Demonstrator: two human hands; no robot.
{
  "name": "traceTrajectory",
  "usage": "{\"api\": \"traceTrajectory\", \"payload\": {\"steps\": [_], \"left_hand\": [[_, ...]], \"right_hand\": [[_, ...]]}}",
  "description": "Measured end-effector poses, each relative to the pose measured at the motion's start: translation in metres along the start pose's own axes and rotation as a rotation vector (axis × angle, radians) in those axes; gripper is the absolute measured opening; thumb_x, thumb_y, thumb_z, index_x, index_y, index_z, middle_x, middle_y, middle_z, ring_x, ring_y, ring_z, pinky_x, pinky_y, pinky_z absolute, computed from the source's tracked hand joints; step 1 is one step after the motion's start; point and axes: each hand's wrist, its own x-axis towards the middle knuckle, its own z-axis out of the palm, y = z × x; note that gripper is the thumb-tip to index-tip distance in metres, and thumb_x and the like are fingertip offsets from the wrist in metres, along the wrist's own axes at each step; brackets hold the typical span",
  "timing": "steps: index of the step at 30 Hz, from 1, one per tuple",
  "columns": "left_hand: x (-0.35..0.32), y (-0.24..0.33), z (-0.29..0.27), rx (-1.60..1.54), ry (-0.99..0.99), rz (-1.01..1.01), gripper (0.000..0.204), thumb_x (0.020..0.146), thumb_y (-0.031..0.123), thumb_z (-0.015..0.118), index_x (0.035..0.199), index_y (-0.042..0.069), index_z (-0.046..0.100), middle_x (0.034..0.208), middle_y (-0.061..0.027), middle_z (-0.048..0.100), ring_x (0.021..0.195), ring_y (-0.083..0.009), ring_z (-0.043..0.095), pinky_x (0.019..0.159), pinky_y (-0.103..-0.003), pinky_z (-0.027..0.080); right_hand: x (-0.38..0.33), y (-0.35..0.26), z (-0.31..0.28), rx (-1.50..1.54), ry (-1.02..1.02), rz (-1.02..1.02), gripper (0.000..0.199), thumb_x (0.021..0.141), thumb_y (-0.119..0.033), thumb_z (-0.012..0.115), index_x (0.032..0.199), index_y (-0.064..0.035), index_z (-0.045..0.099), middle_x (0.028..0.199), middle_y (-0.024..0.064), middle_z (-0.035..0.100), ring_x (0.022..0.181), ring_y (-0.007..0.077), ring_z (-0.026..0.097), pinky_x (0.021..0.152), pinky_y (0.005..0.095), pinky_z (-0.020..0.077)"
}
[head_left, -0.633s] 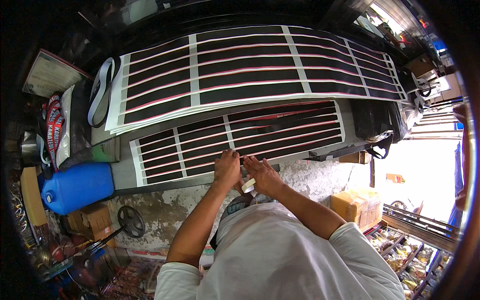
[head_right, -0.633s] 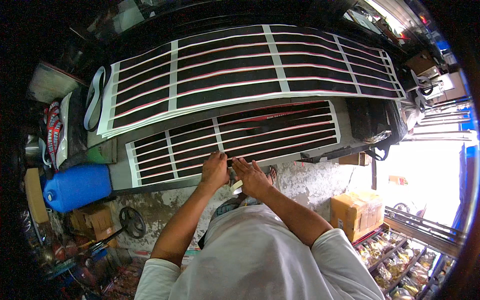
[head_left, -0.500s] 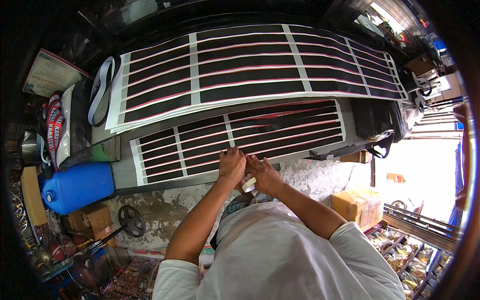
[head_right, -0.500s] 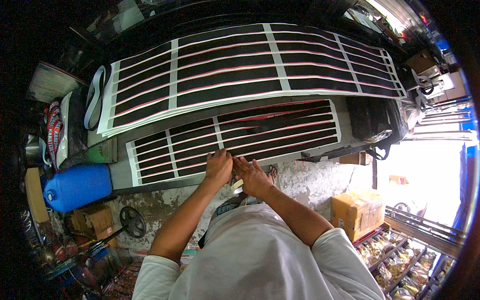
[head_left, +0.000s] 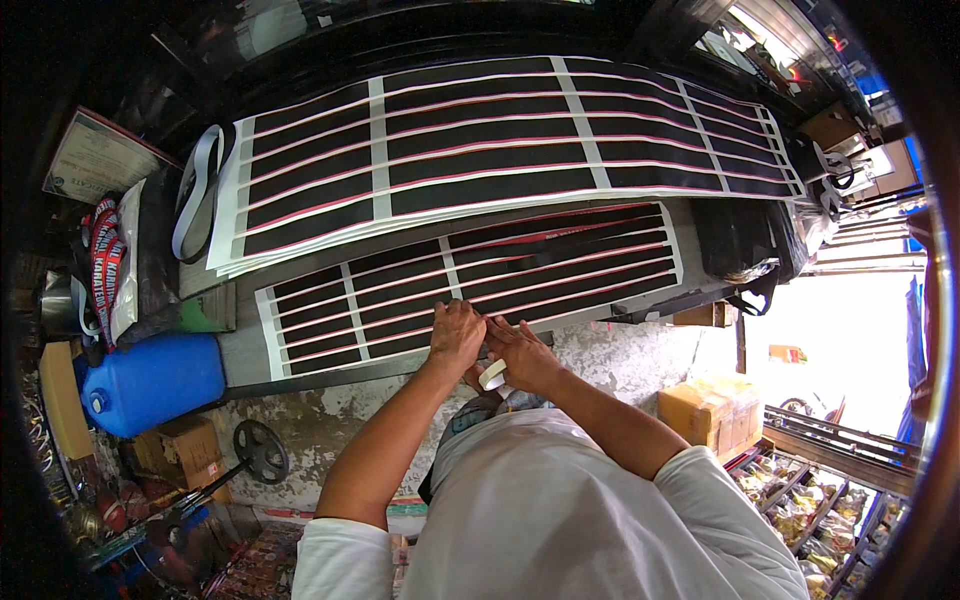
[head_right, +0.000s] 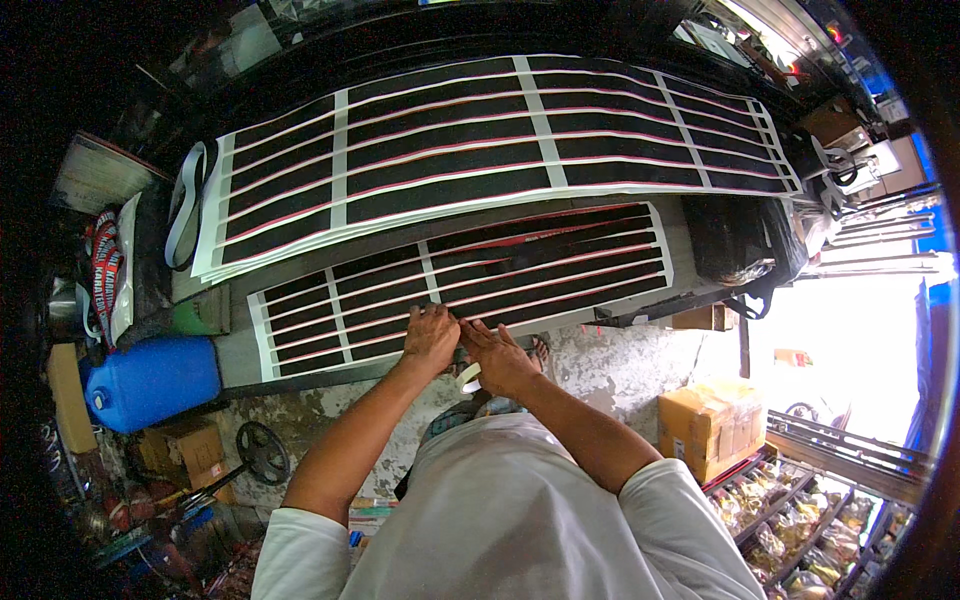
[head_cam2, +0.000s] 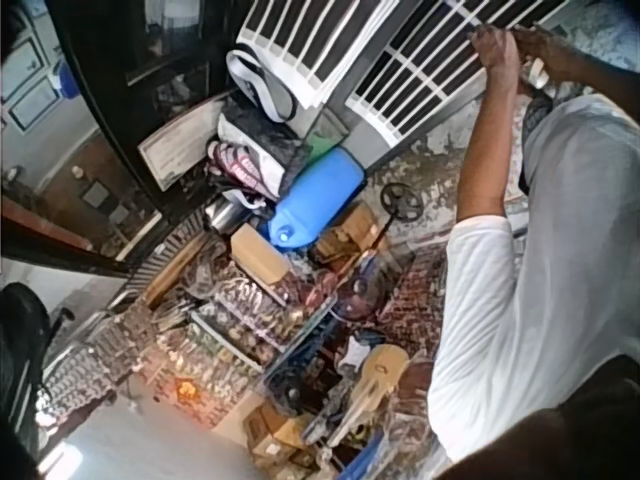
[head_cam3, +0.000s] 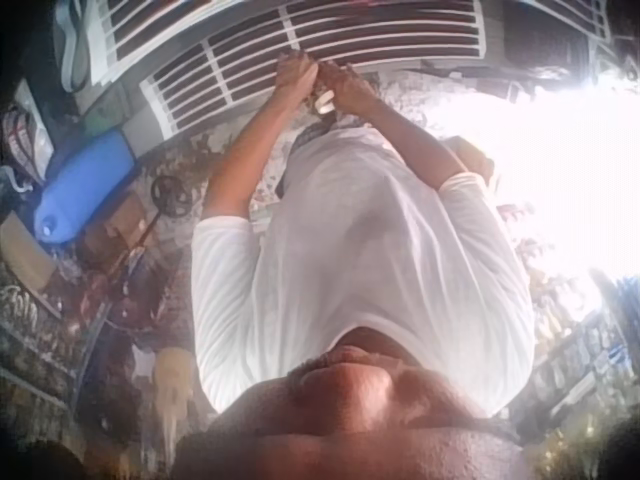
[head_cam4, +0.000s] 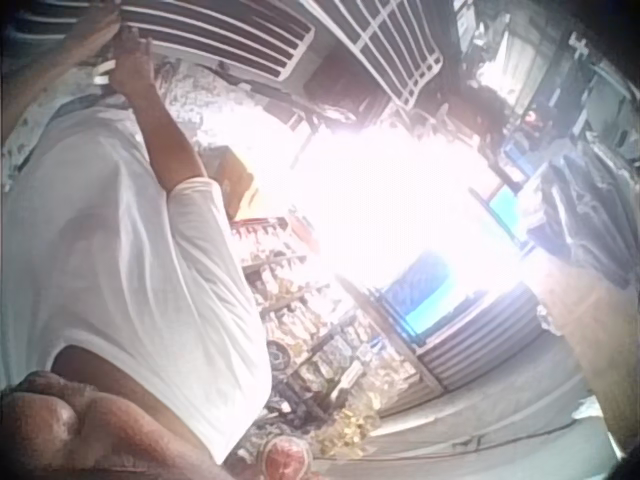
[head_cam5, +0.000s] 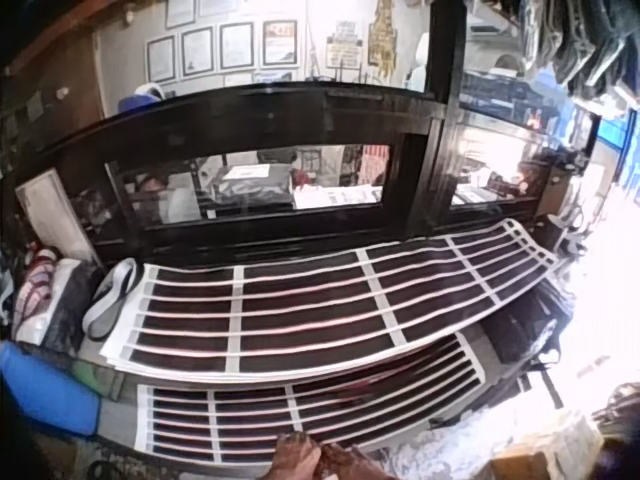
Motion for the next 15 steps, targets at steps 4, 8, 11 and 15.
{"api": "traceTrajectory", "payload": {"steps": [4, 8, 11, 15], "left_hand": [[0.001, 0.0, 0.004, 0.035, 0.023, 0.052, 0.043, 0.088, 0.02, 0.083, 0.125, 0.0, 0.075, 0.132, -0.0161, 0.07, 0.131, -0.032, 0.064, 0.111, -0.058, 0.046], [0.003, -0.002, 0.011, 0.009, 0.081, 0.072, 0.04, 0.089, 0.018, 0.08, 0.123, -0.001, 0.075, 0.13, -0.0159, 0.07, 0.129, -0.0325, 0.064, 0.111, -0.059, 0.046], [0.0, -0.004, 0.017, -0.004, 0.157, 0.089, 0.036, 0.089, 0.017, 0.079, 0.121, 0.0, 0.076, 0.128, -0.0158, 0.07, 0.127, -0.032, 0.065, 0.11, -0.058, 0.046], [0.001, -0.004, 0.02, 0.025, 0.167, 0.087, 0.033, 0.088, 0.016, 0.078, 0.117, 0.001, 0.077, 0.126, -0.0154, 0.07, 0.124, -0.0307, 0.066, 0.106, -0.055, 0.047]], "right_hand": [[0.001, 0.0, -0.003, -0.026, -0.027, -0.011, 0.072, 0.097, -0.022, 0.07, 0.164, -0.0098, 0.046, 0.176, 0.0135, 0.037, 0.165, 0.0332, 0.032, 0.131, 0.062, 0.0309], [-0.001, -0.005, -0.008, -0.002, -0.047, 0.005, 0.072, 0.095, -0.022, 0.072, 0.162, -0.0099, 0.048, 0.175, 0.0138, 0.039, 0.164, 0.0336, 0.032, 0.131, 0.0621, 0.0308], [-0.003, -0.002, -0.007, 0.029, 0.0, -0.006, 0.073, 0.096, -0.022, 0.071, 0.164, -0.0111, 0.046, 0.176, 0.0139, 0.037, 0.164, 0.0342, 0.033, 0.131, 0.0622, 0.0304], [-0.001, 0.0, 0.0, 0.009, -0.002, 0.0, 0.076, 0.097, -0.022, 0.07, 0.167, -0.0127, 0.043, 0.178, 0.0135, 0.034, 0.164, 0.034, 0.034, 0.131, 0.0628, 0.0304]]}}
